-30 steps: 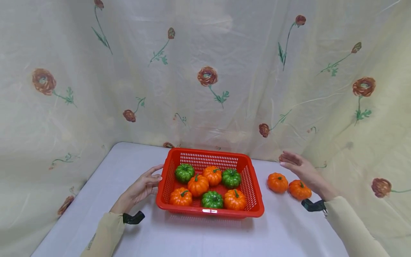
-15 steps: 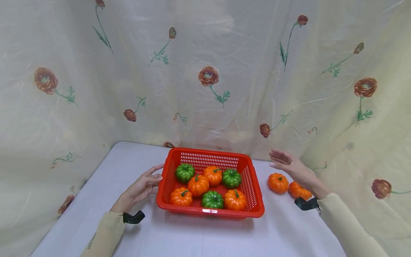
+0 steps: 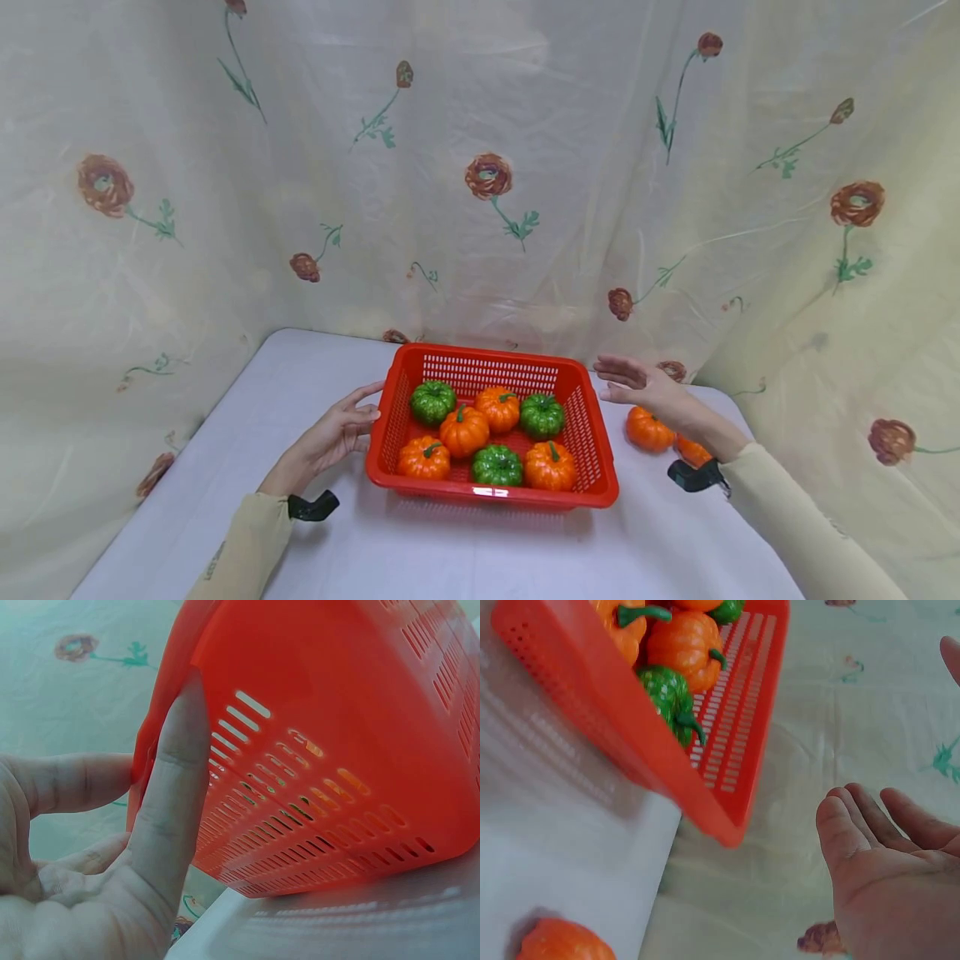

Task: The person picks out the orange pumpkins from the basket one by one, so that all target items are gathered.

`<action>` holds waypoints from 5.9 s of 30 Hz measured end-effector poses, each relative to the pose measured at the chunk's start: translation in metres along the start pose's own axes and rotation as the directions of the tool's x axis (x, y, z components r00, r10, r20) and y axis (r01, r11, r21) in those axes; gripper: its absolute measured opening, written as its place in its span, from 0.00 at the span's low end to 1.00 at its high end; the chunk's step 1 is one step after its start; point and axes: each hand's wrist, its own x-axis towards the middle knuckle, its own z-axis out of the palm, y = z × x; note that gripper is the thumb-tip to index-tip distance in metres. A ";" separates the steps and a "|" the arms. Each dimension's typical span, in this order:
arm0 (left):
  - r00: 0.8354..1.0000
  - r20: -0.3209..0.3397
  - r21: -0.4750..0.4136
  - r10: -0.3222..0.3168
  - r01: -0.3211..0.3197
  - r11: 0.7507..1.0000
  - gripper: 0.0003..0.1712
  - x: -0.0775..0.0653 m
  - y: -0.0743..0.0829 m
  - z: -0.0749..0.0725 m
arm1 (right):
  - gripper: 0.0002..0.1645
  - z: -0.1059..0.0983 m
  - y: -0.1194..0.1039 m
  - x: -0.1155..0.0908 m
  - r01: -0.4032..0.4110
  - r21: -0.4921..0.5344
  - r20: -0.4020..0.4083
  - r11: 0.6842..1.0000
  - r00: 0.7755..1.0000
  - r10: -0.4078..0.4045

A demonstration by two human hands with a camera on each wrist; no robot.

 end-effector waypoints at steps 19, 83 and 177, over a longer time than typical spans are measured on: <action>1.000 -0.020 0.016 0.000 0.000 1.000 0.36 0.000 -0.001 0.000 | 0.45 0.046 -0.032 0.038 -0.028 -0.005 0.145 1.000 0.989 0.028; 1.000 -0.018 0.017 -0.004 0.004 1.000 0.37 -0.002 0.000 0.001 | 0.37 0.155 -0.035 0.111 -0.099 -0.151 0.171 0.984 0.977 0.125; 1.000 -0.015 0.009 -0.001 0.001 1.000 0.37 0.000 -0.002 0.001 | 0.42 0.149 -0.026 0.106 -0.021 -0.220 0.193 0.975 0.979 0.065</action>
